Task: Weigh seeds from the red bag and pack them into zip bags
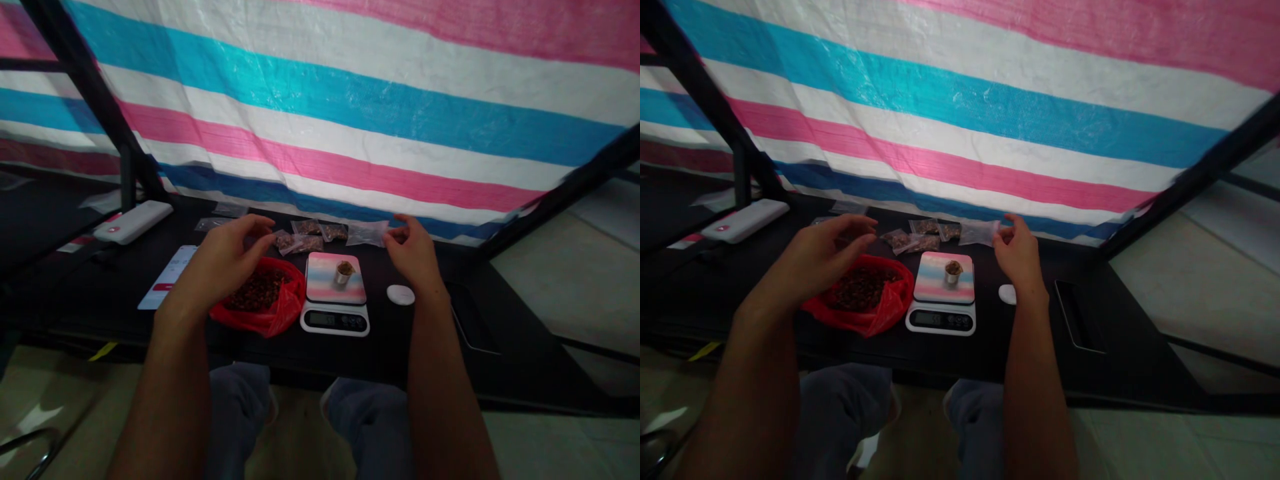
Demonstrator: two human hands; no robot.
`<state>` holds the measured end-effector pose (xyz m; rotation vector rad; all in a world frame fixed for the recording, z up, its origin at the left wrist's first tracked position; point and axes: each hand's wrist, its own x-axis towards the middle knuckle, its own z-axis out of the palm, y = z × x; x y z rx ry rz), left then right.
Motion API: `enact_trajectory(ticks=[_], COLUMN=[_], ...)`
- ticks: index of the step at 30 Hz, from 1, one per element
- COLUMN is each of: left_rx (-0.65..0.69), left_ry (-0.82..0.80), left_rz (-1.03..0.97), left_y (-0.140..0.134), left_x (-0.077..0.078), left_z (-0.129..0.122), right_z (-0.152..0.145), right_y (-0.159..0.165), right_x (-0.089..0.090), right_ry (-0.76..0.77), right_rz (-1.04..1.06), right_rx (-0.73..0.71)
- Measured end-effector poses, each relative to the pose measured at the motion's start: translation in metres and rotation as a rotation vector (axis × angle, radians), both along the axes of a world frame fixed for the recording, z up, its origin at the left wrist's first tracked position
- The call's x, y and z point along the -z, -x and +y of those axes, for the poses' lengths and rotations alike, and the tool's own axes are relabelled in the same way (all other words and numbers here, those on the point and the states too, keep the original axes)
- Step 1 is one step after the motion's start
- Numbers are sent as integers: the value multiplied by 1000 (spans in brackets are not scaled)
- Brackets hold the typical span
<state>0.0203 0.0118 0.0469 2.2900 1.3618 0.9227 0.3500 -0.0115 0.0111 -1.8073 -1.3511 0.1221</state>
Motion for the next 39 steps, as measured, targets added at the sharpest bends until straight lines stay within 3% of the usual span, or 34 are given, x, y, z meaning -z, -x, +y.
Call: enact_trajectory(ticks=[5, 10, 16, 20, 25, 29, 39], left_rx=[156, 265, 297, 312, 324, 357, 381], left_ry=[-267, -191, -106, -81, -48, 19, 92], left_rz=[-53, -84, -171, -136, 69, 164, 135], left_y=[-36, -53, -50, -53, -57, -59, -61], left_x=[-1, 10, 12, 21, 36, 40, 47], left_z=[-15, -15, -10, -6, 2, 5, 10], right_z=[-21, -29, -29, -29, -31, -34, -25], right_y=[59, 96, 87, 61, 31, 27, 33], right_x=[-37, -43, -42, -36, -14, 1, 13], right_ry=[-143, -138, -120, -142, 186, 374, 368], right_rz=[7, 138, 285, 209, 47, 86, 222], right_rx=[-371, -651, -613, -502, -481, -490, -589])
